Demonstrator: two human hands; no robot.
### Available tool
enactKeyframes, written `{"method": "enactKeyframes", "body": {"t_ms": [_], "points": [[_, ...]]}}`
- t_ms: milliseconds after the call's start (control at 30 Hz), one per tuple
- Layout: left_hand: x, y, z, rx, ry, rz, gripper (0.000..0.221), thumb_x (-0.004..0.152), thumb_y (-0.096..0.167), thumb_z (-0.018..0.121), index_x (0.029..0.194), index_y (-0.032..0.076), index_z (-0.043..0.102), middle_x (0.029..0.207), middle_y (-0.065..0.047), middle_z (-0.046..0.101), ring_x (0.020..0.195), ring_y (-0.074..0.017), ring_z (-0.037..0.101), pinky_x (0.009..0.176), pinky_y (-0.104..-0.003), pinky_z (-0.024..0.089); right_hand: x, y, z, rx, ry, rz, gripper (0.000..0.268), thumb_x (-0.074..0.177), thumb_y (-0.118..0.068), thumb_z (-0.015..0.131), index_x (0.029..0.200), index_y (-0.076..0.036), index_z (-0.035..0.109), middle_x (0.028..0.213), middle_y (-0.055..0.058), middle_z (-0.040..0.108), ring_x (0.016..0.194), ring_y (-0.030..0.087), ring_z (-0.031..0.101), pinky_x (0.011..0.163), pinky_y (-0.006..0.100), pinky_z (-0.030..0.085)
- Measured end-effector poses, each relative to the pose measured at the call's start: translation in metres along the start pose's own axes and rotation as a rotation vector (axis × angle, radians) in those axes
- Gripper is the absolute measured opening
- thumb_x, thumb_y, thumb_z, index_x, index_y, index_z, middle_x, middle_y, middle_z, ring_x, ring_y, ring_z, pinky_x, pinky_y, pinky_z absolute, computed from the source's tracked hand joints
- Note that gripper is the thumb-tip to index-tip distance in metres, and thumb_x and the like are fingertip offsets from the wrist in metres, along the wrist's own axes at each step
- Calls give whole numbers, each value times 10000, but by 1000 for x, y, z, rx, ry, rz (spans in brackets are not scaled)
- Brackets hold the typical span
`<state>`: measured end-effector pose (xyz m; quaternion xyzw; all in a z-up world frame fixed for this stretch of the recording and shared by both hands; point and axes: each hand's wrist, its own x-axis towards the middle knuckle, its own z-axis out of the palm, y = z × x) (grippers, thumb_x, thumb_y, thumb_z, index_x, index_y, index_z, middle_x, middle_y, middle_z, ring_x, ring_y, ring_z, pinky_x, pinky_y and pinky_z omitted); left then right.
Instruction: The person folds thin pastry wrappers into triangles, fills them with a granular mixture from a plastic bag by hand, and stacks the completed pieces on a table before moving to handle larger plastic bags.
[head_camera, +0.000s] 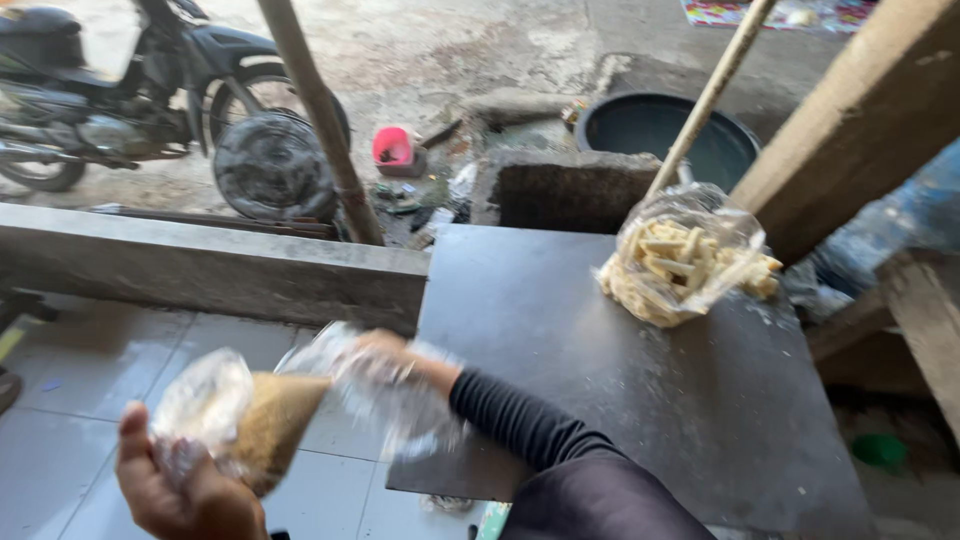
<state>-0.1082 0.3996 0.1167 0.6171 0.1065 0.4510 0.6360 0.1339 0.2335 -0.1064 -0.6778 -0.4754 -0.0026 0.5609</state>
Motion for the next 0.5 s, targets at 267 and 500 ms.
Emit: {"method": "enactKeyframes", "body": {"t_ms": [267, 500], "points": [[22, -10, 114, -163, -282, 311, 542, 1022, -129, 421, 1560, -65, 417, 1611, -138, 468, 1529, -206, 445, 1351, -333, 318, -195, -122, -135, -1162, -2, 354, 378, 1031, -112, 562, 1379, -205, 679, 794, 154, 642, 741, 276, 628, 611, 382, 542], [0, -71, 261, -426, -504, 161, 553, 1030, -121, 416, 1577, -42, 416, 1592, -139, 487, 1454, -193, 477, 1256, -313, 375, -485, -342, -292, -1243, 1274, 1399, 439, 1022, -314, 604, 1235, 69, 618, 1215, 324, 617, 1108, 451, 590, 915, 546, 467]]}}
